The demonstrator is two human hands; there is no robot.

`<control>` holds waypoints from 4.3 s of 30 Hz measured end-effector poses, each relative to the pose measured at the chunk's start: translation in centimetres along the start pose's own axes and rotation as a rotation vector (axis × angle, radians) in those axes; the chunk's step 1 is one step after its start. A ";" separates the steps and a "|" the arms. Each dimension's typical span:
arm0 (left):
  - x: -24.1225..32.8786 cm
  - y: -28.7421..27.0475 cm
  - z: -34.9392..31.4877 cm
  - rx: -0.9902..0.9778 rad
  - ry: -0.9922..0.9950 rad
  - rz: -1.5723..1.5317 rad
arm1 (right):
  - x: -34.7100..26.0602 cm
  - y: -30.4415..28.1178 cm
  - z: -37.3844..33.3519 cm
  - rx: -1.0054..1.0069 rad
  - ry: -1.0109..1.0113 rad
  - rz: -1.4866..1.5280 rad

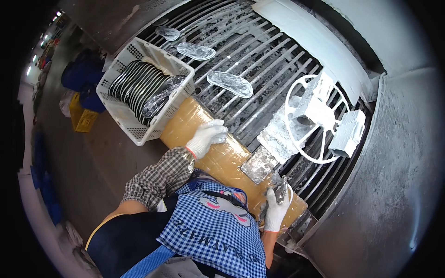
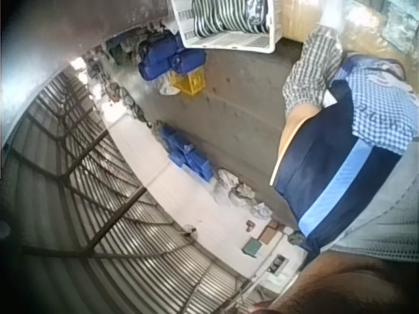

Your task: The person spray paints dark-colored oval objects white using a handheld spray gun. They pick up each object from a white plastic basket, place it on a rotating stand, and apply a coat of white paint to both sides before returning the object to the basket.

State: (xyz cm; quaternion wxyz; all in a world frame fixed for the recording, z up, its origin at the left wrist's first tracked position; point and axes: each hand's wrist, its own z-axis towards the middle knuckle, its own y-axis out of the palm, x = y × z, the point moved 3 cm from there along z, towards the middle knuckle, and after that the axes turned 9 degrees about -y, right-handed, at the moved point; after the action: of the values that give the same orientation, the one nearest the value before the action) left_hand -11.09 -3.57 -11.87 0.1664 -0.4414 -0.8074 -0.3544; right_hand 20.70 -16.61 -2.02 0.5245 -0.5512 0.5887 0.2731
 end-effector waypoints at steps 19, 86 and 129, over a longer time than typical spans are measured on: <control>16.7 -21.0 -8.8 0.947 0.201 1.064 | 1.8 -0.7 -0.2 0.028 -0.166 0.043; -3.6 16.0 -10.6 -0.491 -0.395 0.212 | -2.1 -4.3 0.2 -0.045 -0.349 -0.147; 18.4 32.6 -7.7 -0.501 0.548 0.554 | 3.7 -5.0 -4.0 0.109 -0.171 0.200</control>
State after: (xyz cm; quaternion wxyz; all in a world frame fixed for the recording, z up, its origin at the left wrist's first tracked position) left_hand 5.46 13.53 18.01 0.3503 -0.5571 -0.4748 -0.5844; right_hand 24.70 -22.82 -2.93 0.5722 -0.4353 0.6076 0.3375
